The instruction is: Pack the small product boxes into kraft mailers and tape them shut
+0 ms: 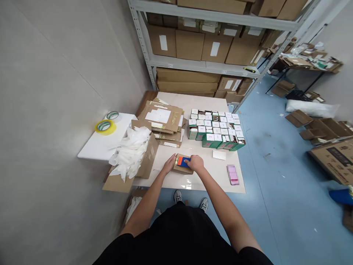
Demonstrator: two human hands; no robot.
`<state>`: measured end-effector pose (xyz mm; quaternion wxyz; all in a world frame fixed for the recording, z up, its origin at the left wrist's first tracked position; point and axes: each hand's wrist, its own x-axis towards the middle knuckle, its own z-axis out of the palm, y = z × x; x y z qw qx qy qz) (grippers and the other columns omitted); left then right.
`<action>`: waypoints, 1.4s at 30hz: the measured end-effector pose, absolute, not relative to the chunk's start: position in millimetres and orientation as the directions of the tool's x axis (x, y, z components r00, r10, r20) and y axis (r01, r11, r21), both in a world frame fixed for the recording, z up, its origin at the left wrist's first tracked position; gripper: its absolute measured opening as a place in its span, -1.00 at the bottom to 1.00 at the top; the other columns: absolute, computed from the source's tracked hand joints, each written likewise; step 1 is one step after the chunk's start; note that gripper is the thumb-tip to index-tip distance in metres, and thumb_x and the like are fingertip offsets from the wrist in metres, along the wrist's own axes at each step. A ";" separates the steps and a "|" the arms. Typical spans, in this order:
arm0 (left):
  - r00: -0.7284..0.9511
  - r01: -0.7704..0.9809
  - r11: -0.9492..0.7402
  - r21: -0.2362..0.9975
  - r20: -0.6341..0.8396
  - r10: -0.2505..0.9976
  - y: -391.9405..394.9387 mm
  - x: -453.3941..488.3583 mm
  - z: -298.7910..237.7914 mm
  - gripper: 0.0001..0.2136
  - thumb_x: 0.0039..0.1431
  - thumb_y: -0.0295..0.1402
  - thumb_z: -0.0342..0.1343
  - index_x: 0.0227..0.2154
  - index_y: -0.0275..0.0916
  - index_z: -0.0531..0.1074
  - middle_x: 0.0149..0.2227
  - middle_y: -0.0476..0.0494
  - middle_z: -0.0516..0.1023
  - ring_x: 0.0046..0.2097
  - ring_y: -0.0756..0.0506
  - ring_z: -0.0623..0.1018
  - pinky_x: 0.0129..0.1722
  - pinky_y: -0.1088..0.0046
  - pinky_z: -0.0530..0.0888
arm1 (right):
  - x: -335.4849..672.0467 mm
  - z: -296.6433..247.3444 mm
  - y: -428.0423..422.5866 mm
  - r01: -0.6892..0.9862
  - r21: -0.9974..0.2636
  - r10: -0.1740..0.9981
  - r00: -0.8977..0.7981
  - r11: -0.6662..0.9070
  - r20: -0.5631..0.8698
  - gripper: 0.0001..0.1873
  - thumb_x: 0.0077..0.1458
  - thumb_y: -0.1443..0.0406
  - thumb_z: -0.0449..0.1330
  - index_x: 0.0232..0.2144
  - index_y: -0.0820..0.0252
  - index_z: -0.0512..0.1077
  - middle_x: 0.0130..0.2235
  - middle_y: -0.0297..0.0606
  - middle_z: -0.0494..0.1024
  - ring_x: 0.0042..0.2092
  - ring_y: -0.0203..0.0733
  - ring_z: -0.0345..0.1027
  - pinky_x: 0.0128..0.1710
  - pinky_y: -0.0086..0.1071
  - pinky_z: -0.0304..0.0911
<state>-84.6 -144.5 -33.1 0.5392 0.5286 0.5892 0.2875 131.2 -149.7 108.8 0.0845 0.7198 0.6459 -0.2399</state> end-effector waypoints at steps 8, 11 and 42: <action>0.037 0.181 0.367 0.912 -0.379 0.925 -132.3 -79.1 -46.8 -0.37 0.47 0.10 -0.26 0.39 -0.15 0.24 0.42 -0.13 0.26 0.40 -0.13 0.32 0.34 0.31 0.32 | 75.5 114.1 -133.8 0.979 -0.157 0.923 0.060 -0.128 -0.381 -0.41 0.22 -0.15 0.18 -0.03 0.19 0.57 -0.05 0.10 0.64 0.01 0.11 0.55 -0.07 -0.23 0.36; 0.031 0.131 0.386 0.913 -0.393 0.919 -133.8 -70.7 -54.4 -0.37 0.47 0.08 -0.23 0.40 -0.16 0.24 0.41 -0.15 0.27 0.39 -0.15 0.33 0.35 0.29 0.32 | 83.6 119.3 -131.8 0.976 -0.140 0.906 0.094 -0.165 -0.413 -0.36 0.18 -0.17 0.20 -0.03 0.25 0.57 -0.03 0.15 0.63 0.03 0.14 0.54 -0.07 -0.23 0.37; 0.186 0.326 0.364 0.872 -0.437 0.880 -165.5 111.9 -52.9 -0.40 0.47 0.01 -0.16 0.41 -0.22 0.22 0.42 -0.18 0.24 0.42 -0.22 0.28 0.40 0.27 0.21 | 372.7 117.4 -217.9 0.913 -0.083 0.822 0.316 -0.399 -0.473 -0.44 0.10 -0.18 0.28 -0.22 0.18 0.58 -0.10 -0.01 0.66 -0.09 0.02 0.54 -0.34 -0.37 0.19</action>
